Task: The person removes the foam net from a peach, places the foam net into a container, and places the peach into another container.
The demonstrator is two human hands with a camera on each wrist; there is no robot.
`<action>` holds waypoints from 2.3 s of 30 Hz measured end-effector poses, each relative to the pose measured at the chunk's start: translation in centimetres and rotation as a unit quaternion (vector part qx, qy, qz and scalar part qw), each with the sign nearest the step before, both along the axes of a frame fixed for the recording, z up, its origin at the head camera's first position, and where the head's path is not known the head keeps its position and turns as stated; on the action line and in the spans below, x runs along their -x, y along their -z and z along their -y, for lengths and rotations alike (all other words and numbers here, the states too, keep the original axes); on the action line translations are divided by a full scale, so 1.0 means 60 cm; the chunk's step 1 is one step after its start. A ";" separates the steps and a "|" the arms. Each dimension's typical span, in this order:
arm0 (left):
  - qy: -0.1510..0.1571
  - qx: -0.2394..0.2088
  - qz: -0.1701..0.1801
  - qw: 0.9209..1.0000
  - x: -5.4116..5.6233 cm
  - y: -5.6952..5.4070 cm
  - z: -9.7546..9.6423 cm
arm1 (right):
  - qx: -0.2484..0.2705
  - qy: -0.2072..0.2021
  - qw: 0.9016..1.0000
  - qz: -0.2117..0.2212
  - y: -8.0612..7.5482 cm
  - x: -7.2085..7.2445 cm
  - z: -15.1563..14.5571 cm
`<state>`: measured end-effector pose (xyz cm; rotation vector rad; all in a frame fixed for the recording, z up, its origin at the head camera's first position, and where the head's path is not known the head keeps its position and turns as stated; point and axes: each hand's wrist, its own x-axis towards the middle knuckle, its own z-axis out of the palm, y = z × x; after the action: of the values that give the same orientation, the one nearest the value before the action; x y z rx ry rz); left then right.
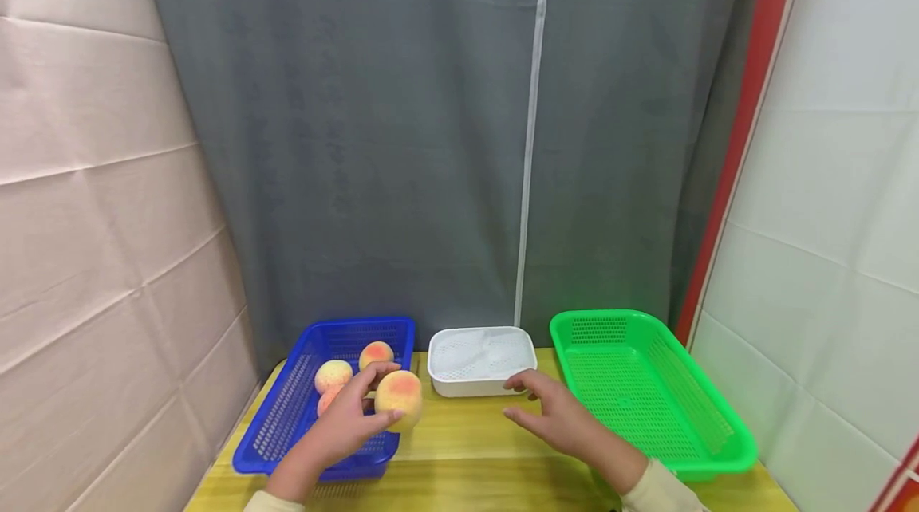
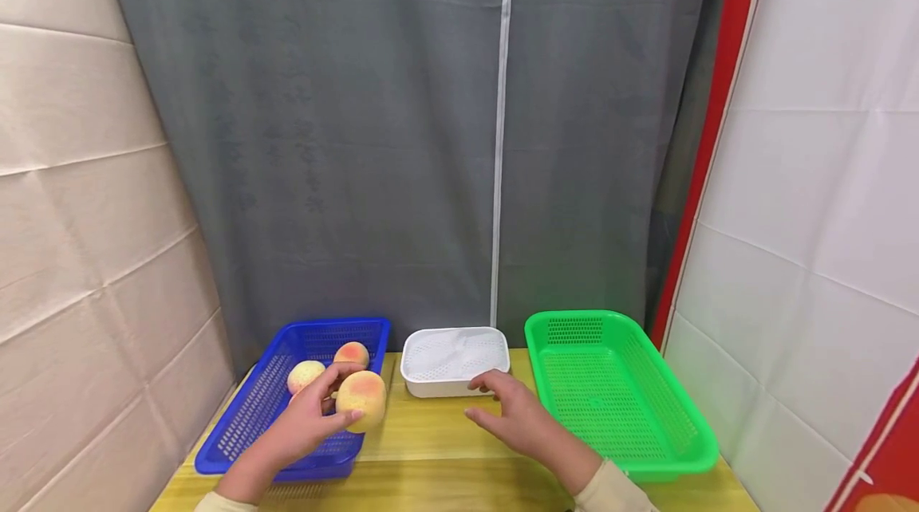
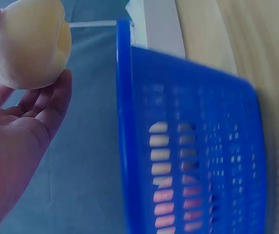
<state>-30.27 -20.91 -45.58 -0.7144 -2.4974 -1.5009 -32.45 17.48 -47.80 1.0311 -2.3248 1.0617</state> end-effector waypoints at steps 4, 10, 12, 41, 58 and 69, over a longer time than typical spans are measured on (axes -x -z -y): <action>0.008 0.013 -0.006 1.000 0.002 -0.008 0.022 | -0.001 -0.005 1.000 0.010 0.001 -0.002 0.002; -0.008 0.046 0.014 0.999 0.025 -0.031 0.049 | -0.003 -0.012 1.000 0.014 0.004 -0.003 0.002; -0.017 0.060 0.010 0.998 0.035 -0.040 0.056 | -0.004 -0.013 1.000 0.018 0.004 -0.004 0.002; 0.055 0.300 0.022 0.952 0.145 -0.046 0.088 | -0.001 -0.032 0.999 0.025 0.016 -0.008 -0.003; 0.065 0.349 0.074 0.932 0.153 -0.032 0.084 | -0.004 -0.037 0.998 0.049 0.022 -0.009 -0.003; 0.037 0.380 0.150 0.912 0.142 -0.021 0.075 | -0.014 -0.040 0.998 0.052 0.027 -0.008 -0.003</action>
<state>-38.79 -25.42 -44.30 -0.7053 -3.3491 -0.6294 -31.95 17.63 -49.44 1.1124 -2.4049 1.1431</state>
